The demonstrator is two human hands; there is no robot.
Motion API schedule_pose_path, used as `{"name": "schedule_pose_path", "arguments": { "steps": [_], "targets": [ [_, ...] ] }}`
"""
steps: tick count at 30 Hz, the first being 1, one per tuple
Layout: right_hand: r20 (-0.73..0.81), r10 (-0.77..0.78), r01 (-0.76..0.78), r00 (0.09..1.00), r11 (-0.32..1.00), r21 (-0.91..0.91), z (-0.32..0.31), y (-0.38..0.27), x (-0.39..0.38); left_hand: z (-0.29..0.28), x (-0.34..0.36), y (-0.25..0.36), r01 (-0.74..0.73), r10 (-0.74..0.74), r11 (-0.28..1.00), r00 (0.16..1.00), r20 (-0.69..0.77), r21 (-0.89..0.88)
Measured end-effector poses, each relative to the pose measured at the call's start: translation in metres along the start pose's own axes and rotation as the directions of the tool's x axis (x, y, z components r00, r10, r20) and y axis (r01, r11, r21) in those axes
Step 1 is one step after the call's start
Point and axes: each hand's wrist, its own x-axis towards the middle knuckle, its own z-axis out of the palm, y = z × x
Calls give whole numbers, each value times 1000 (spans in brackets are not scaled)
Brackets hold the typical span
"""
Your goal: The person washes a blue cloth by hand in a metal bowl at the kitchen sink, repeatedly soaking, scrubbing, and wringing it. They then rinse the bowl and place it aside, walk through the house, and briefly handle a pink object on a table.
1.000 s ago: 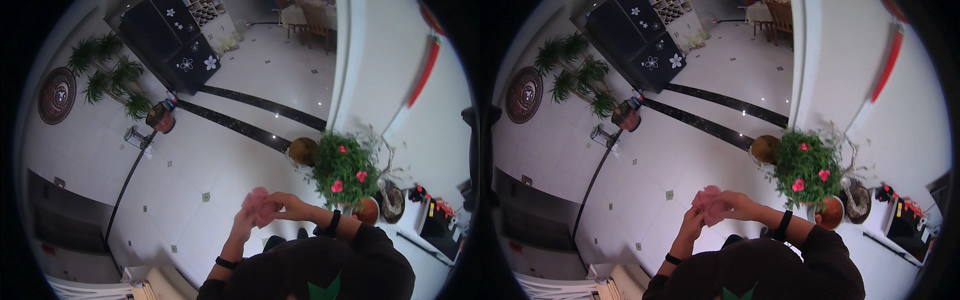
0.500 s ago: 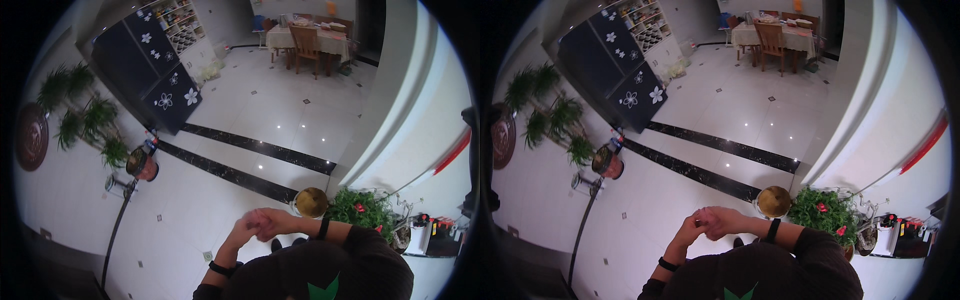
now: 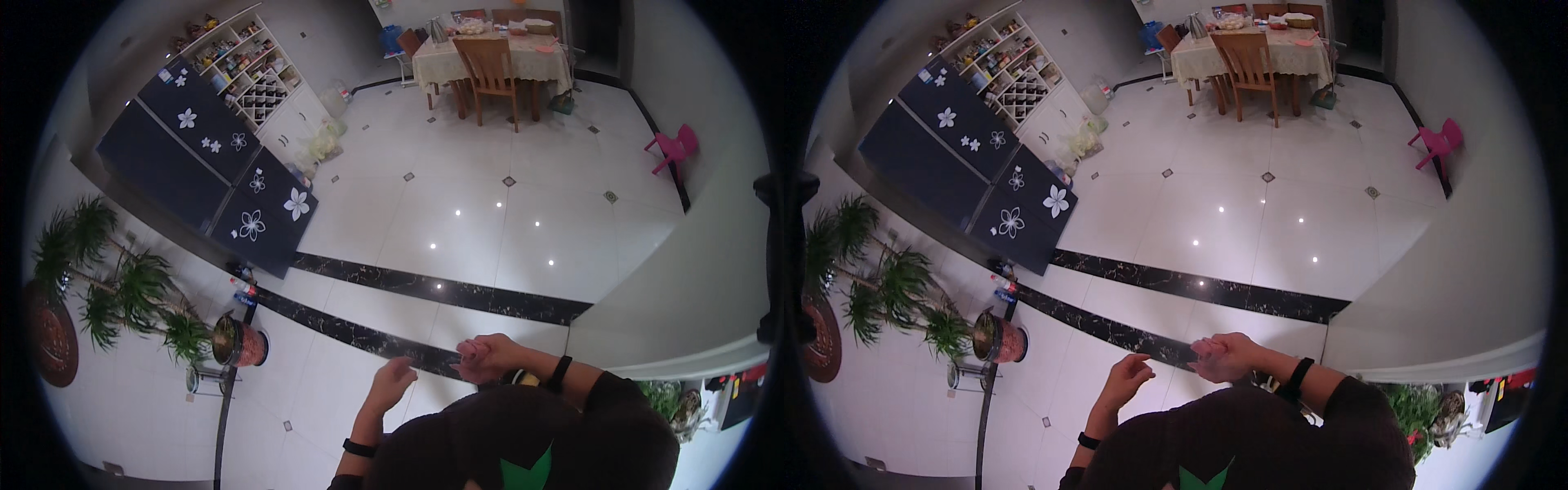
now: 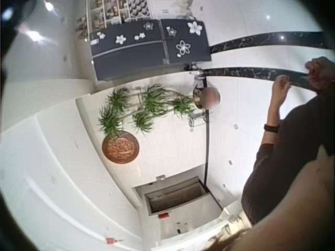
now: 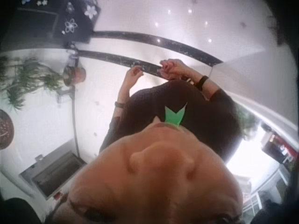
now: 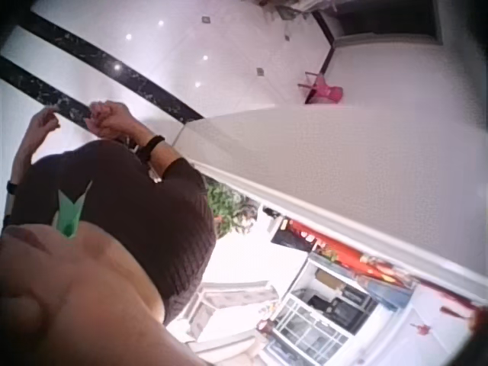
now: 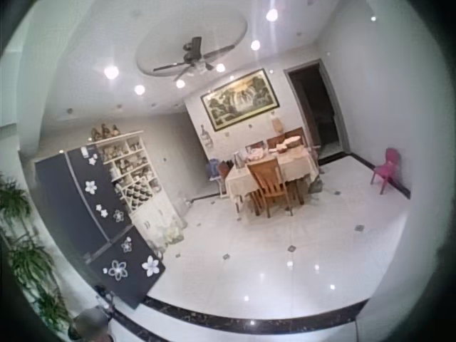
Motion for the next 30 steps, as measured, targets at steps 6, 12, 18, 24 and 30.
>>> {"name": "schedule_pose_path", "arguments": {
  "steps": [6, 12, 18, 24, 30],
  "targets": [
    [-13, 81, -81, 997, 951, -298, -119, -59, 129, -45, 155, 31, 93, -70, 945, 994, 86, -314],
    [-122, 4, -12, 993, 998, -67, -236, -88, 255, -51, 346, 93, -84, 111, 990, 958, 265, -111],
    [-51, -95, 103, 994, 971, 215, -381, -128, 344, -39, 562, 198, -452, 442, 888, 780, 444, -89],
    [-147, 120, -46, 982, 903, 428, -554, -109, 360, 3, 736, 279, -265, 296, 953, 716, 633, -147],
    [-440, 302, -140, 846, 921, 362, -760, -42, 360, 64, 913, 335, -352, 175, 921, 756, 630, 166]
  ]
}}
